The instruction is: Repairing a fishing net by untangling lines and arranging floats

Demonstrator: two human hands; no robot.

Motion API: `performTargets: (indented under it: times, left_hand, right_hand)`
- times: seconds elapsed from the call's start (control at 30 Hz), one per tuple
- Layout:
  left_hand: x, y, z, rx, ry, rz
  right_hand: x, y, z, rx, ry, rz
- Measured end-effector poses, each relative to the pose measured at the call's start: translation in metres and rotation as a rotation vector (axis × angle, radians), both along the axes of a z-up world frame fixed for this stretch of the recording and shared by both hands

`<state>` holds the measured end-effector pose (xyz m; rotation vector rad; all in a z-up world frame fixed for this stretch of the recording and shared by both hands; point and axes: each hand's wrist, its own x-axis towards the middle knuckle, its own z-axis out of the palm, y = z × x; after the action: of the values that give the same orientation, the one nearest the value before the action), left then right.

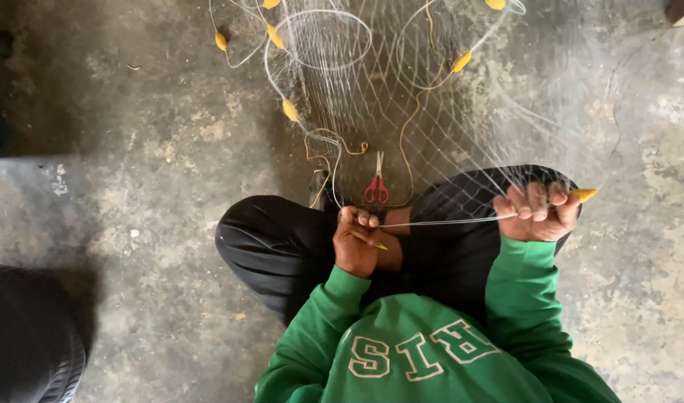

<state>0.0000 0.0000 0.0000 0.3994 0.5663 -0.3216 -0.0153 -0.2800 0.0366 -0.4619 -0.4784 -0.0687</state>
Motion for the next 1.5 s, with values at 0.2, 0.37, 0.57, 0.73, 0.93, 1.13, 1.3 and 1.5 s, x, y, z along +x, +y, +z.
performTargets:
  times: [0.2, 0.37, 0.57, 0.73, 0.93, 1.13, 1.3, 1.5]
  left_hand:
    - [-0.004, 0.0, -0.009, -0.014, -0.033, 0.019]
    - [-0.006, 0.0, 0.005, -0.035, -0.12, 0.051]
    - [-0.009, -0.017, 0.008, 0.148, -0.198, 0.002]
    - [-0.011, -0.046, 0.005, 0.002, -0.123, -0.092]
    - [-0.013, -0.064, 0.024, 0.089, -0.167, -0.203]
    - [0.035, -0.045, 0.053, 0.153, -0.285, -0.159]
    - [0.091, -0.028, 0.056, 0.199, -0.235, -0.068]
    - [0.115, -0.035, 0.06, 0.258, -0.55, -0.223]
  right_hand:
    - [0.002, 0.003, 0.009, -0.001, 0.027, -0.068]
    - [0.001, 0.012, 0.016, 0.057, 0.303, -0.176]
    - [0.007, 0.038, 0.016, -0.17, 0.691, -0.242]
    - [-0.007, 0.112, 0.016, -0.346, 0.875, -0.217]
    - [-0.014, 0.113, -0.035, -0.375, 0.58, -0.295]
    - [-0.023, 0.092, 0.005, -0.293, 0.156, -0.136]
    - [-0.034, 0.09, 0.028, -0.102, 0.193, 0.211]
    - [-0.036, 0.07, 0.036, 0.094, 0.274, 0.35]
